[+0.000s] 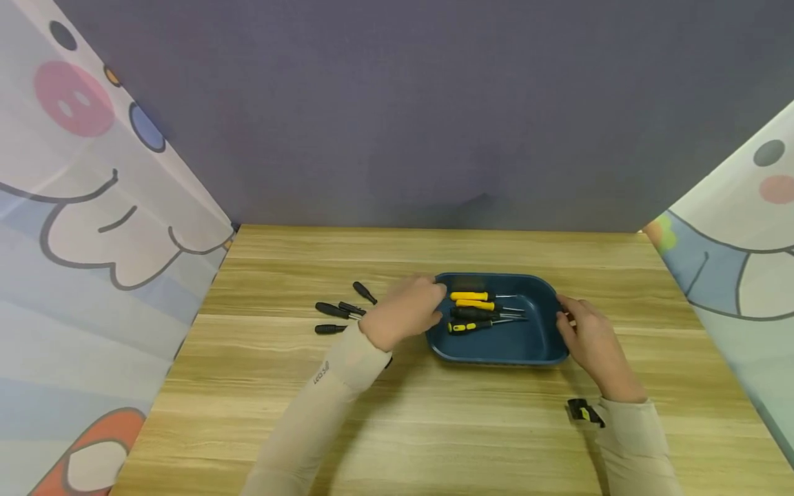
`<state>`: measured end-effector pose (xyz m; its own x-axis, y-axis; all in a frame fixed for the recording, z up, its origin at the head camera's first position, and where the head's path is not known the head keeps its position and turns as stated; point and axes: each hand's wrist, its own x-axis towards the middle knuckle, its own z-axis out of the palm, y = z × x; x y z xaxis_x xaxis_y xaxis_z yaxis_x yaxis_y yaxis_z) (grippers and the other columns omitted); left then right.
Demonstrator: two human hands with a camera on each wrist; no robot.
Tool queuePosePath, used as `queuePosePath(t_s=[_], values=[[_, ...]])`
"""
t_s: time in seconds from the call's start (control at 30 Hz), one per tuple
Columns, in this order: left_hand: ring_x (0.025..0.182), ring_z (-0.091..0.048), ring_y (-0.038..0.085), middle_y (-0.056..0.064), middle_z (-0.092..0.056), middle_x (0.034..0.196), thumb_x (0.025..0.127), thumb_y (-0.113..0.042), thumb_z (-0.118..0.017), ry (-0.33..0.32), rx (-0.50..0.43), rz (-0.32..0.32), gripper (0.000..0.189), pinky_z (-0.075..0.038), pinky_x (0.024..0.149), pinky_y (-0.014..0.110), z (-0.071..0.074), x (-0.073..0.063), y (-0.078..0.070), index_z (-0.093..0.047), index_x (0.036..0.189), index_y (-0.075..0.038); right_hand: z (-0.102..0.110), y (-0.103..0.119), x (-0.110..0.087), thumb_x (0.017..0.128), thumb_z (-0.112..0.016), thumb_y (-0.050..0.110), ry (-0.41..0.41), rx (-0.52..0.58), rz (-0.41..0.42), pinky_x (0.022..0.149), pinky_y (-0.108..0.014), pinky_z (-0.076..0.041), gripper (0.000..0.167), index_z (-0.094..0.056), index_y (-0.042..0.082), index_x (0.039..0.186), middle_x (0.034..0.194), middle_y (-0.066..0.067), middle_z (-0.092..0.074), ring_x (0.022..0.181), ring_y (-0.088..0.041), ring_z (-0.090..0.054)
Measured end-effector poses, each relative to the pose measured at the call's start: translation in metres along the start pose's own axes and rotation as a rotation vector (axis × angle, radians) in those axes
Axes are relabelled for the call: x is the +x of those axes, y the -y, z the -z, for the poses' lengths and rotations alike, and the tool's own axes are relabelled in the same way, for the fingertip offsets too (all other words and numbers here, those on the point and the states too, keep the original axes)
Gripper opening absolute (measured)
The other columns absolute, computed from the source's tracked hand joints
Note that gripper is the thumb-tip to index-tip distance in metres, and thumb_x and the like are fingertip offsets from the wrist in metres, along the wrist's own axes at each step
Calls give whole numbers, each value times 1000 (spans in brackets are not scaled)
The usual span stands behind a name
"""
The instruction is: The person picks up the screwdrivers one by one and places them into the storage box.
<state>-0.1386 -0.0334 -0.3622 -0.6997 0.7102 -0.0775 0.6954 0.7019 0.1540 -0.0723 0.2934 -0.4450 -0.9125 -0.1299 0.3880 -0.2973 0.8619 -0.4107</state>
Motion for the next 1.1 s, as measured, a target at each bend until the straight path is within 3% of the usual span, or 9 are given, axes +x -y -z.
queuePosePath(t_s=[0.37, 0.7, 0.87, 1.1], values=[[79, -62, 21, 2, -62, 91, 90, -22, -77, -87, 34, 91, 20, -53, 64, 32, -8, -47, 21, -73, 106, -10, -1, 0, 0, 90, -62, -10, -1, -3, 4, 61, -49, -56, 34, -58, -17, 123, 93, -25, -63, 79, -37, -64], [83, -65, 28, 10, -65, 97, 86, -20, -81, -80, 44, 235, 25, -57, 65, 38, -21, -88, 44, -73, 106, -6, 0, 0, 0, 91, -62, -10, 2, -1, -2, 62, -50, -56, 35, -58, -17, 124, 95, -26, -63, 79, -38, -64], [80, -64, 28, 8, -64, 90, 85, -19, -82, -55, 16, 306, 21, -56, 65, 42, -31, -104, 59, -72, 99, -6, 0, 1, 1, 91, -62, -9, 16, 2, -10, 62, -50, -56, 35, -58, -16, 125, 96, -26, -63, 81, -38, -64], [85, -64, 34, 13, -66, 98, 87, -17, -79, -63, -21, 394, 21, -56, 65, 49, -41, -121, 83, -73, 103, -4, 1, 0, 1, 91, -62, -9, 13, 2, -4, 61, -50, -56, 34, -58, -17, 124, 95, -26, -63, 80, -38, -64]])
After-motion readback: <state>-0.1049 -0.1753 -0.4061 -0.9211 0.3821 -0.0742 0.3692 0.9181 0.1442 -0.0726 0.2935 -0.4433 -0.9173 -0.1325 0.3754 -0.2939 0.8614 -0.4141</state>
